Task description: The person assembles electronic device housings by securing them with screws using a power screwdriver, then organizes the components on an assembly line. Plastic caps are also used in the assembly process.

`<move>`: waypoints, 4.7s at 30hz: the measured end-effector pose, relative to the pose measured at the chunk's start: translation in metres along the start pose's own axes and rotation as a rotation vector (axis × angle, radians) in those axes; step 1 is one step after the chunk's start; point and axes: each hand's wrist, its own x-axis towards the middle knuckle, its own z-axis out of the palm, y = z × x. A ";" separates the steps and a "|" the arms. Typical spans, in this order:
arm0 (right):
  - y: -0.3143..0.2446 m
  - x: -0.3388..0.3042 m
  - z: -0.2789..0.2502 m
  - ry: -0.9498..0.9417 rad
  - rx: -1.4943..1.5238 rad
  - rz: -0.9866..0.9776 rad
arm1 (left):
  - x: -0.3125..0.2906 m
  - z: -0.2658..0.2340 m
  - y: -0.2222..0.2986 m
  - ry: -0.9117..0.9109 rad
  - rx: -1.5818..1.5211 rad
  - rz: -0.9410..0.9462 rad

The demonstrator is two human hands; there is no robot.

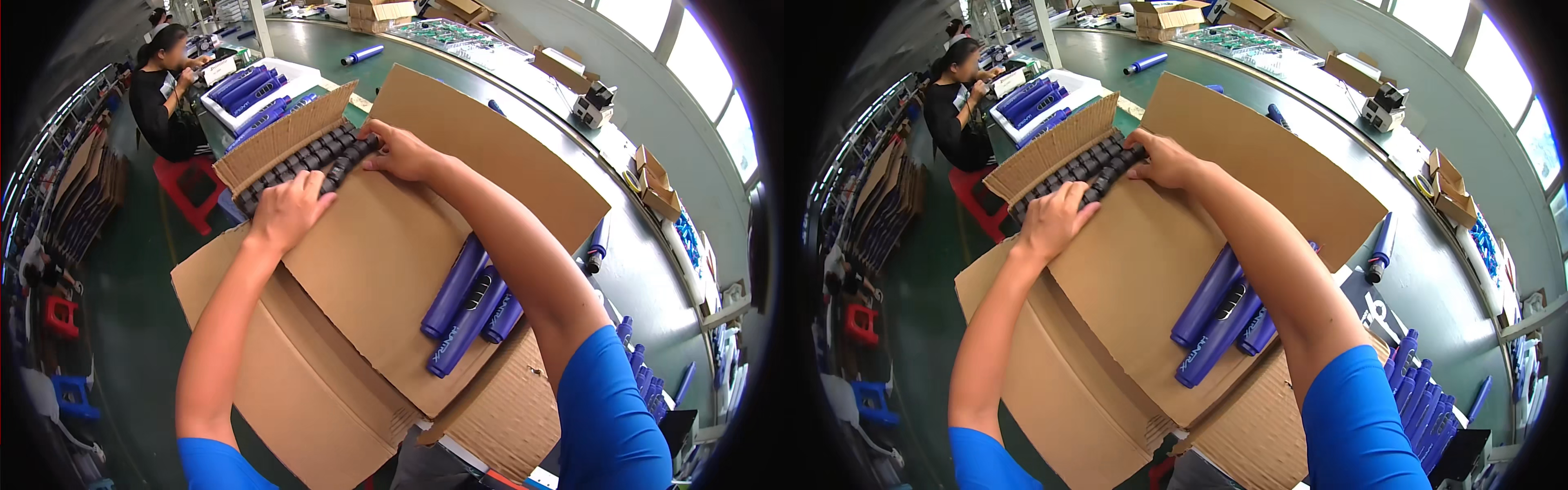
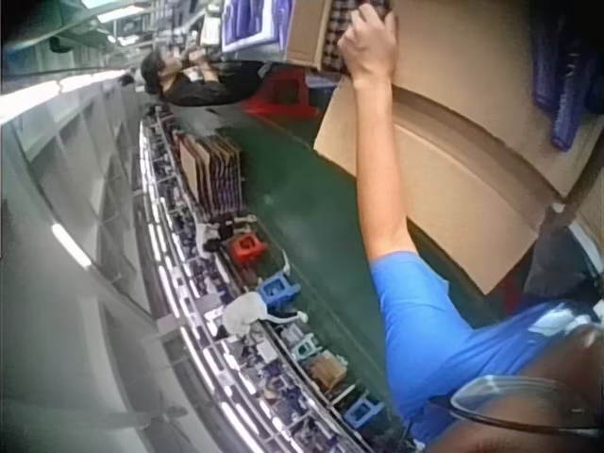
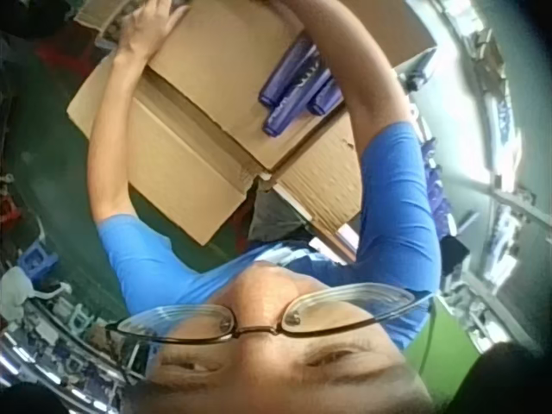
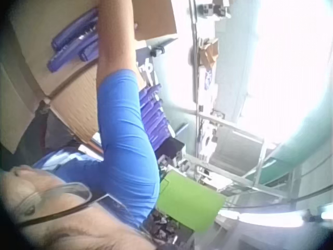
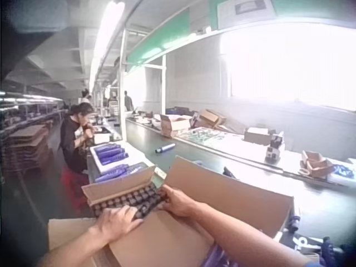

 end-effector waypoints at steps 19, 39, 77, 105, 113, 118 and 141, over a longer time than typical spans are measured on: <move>0.011 0.002 -0.034 -0.275 -0.214 0.023 | 0.010 -0.013 0.018 -0.198 0.038 -0.082; -0.006 -0.008 -0.043 -0.288 -0.151 -0.134 | 0.011 -0.008 0.016 -0.163 0.078 -0.054; -0.260 -0.712 -0.038 0.432 -0.514 0.617 | -0.147 -0.131 0.479 -0.078 -0.515 1.067; -0.273 -0.745 -0.066 0.491 -0.470 0.961 | -0.147 -0.151 0.490 -0.203 -0.742 0.801; -0.278 -0.739 -0.069 0.449 -0.491 0.903 | -0.148 -0.150 0.486 -0.190 -0.730 0.690; -0.263 -0.703 -0.057 0.422 -0.690 0.640 | -0.143 -0.160 0.527 -0.194 -0.801 0.830; -0.250 -0.733 -0.050 0.723 -0.244 0.462 | -0.138 -0.148 0.555 -0.470 -1.086 0.772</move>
